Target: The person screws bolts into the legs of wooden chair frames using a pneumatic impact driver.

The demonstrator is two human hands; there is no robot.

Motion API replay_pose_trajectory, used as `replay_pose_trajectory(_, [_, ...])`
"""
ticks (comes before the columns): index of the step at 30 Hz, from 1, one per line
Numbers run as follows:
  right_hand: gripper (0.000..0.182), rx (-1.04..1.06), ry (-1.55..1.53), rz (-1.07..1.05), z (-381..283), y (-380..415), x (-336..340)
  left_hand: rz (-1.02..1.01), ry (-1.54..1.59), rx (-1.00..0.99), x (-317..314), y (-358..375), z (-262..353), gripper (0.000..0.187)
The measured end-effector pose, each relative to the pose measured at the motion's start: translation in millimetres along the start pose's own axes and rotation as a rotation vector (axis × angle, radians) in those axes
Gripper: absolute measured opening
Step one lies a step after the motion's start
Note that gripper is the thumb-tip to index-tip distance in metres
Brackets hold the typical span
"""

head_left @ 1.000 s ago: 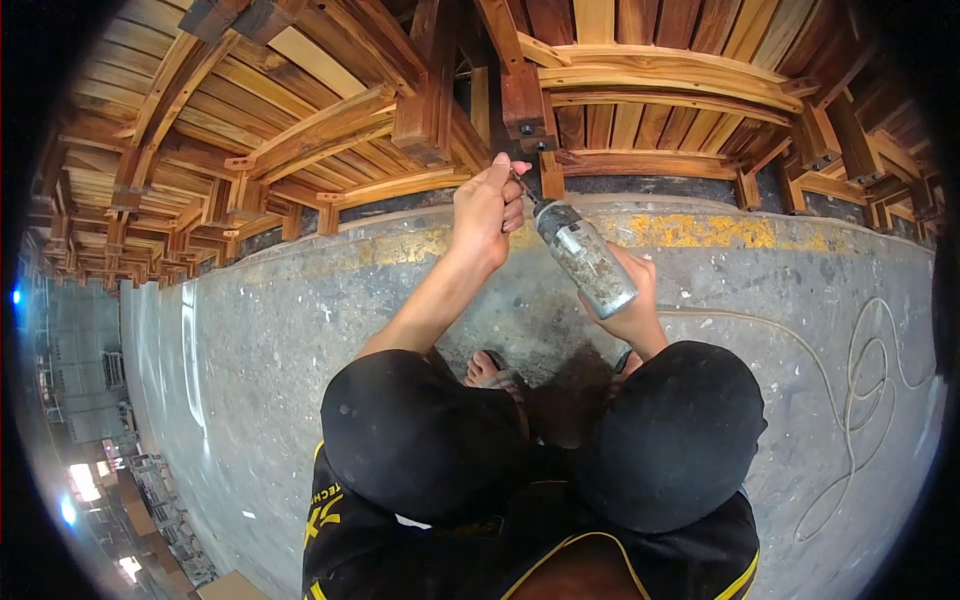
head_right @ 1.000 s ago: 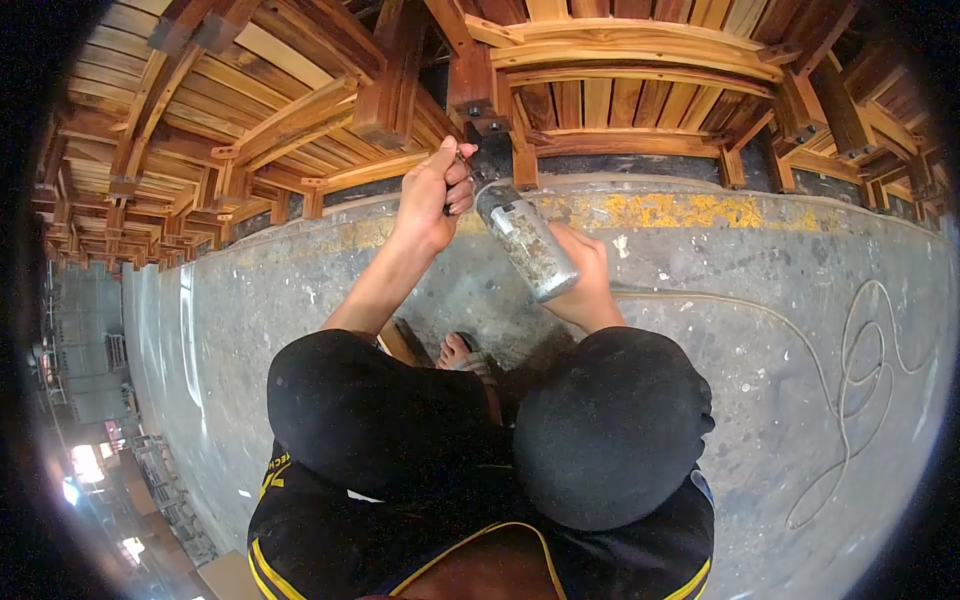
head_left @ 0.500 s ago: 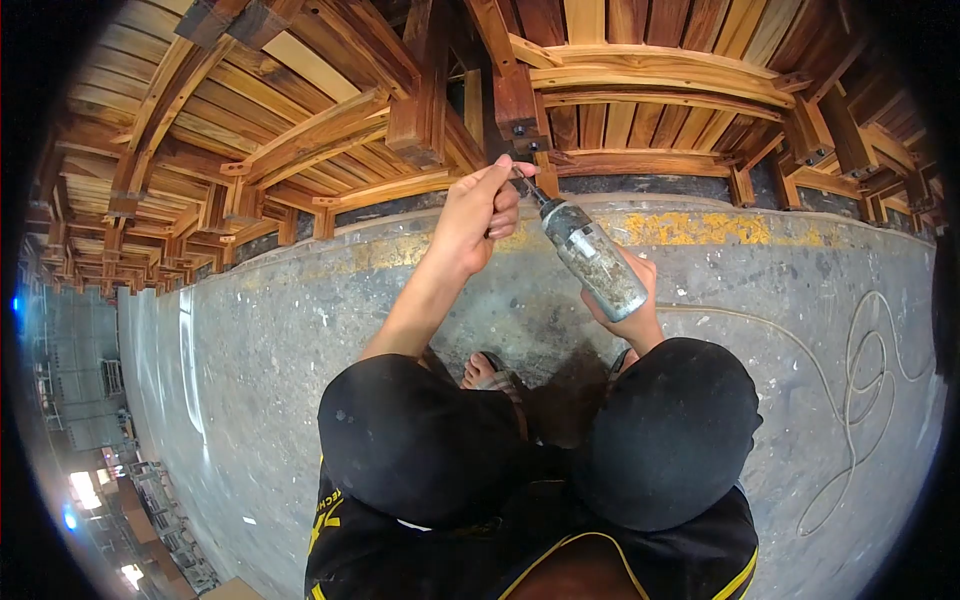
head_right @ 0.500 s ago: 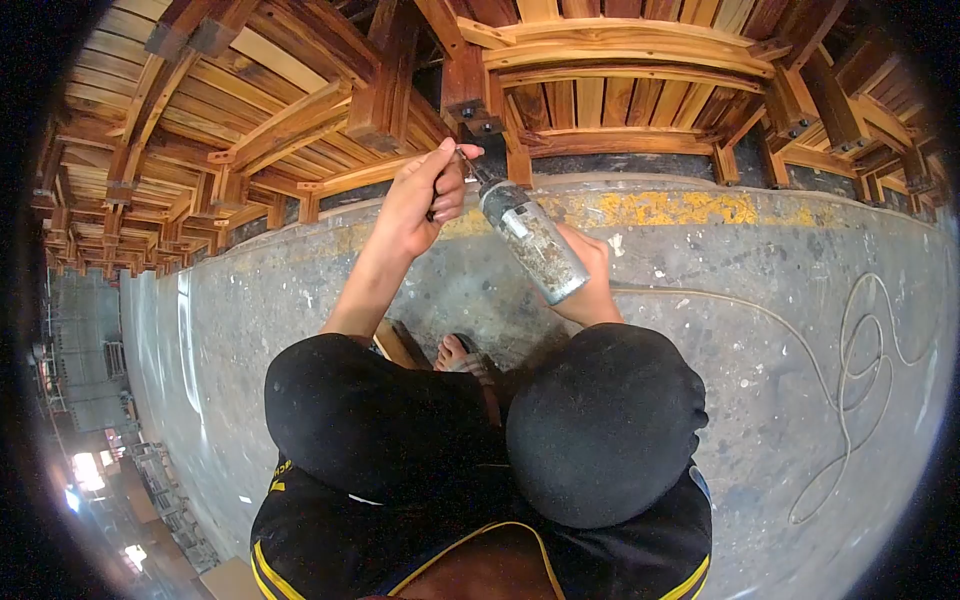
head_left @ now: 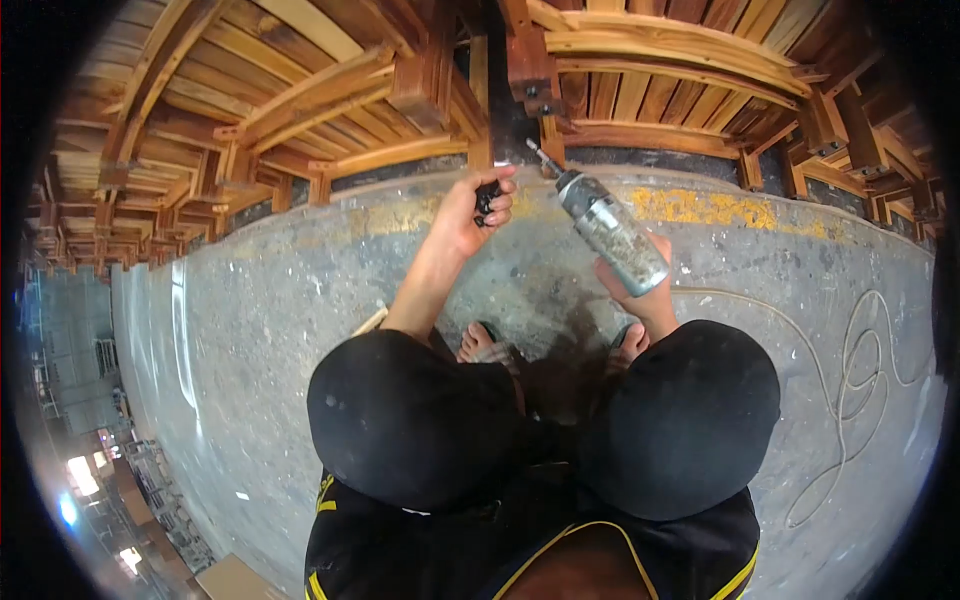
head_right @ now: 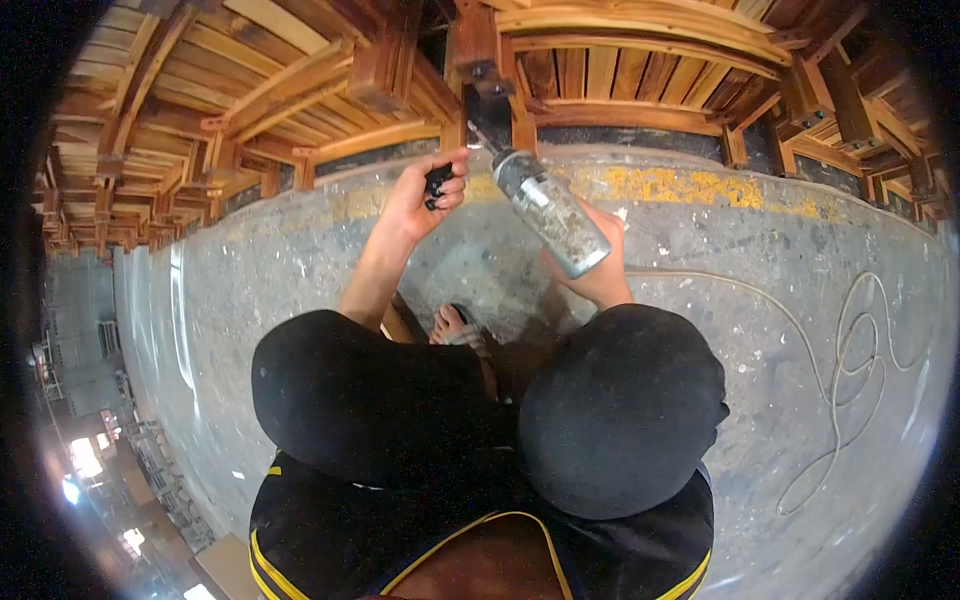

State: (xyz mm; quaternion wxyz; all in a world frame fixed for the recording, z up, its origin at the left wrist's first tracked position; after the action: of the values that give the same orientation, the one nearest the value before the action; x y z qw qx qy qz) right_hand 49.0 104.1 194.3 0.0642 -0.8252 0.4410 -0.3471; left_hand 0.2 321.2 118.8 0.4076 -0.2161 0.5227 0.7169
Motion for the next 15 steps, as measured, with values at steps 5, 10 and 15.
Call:
replay_pose_trajectory(5, [0.026,-0.044,-0.088,0.001,11,13,6,0.076,-0.177,0.042,62,-22,-15,0.017])
replay_pose_trajectory(10, [0.023,-0.314,-0.164,-0.061,43,38,-1,0.429,-0.347,-0.017,153,-47,-26,0.02])
replay_pose_trajectory(15, [0.019,-0.468,-0.255,-0.07,49,48,-3,0.51,-0.514,-0.311,189,-59,-1,0.022])
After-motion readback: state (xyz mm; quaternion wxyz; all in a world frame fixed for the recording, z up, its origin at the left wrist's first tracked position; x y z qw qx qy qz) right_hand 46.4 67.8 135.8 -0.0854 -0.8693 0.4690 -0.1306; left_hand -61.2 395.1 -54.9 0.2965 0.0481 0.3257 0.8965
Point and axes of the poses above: each hand's wrist, its own y-axis away from the middle knuckle, its own x-axis out of the back of the hand, z = x × y, the point moved 8 cm from there along -y, towards the middle knuckle, and after that the axes turned 9 degrees about y, right-handed, at the moved point
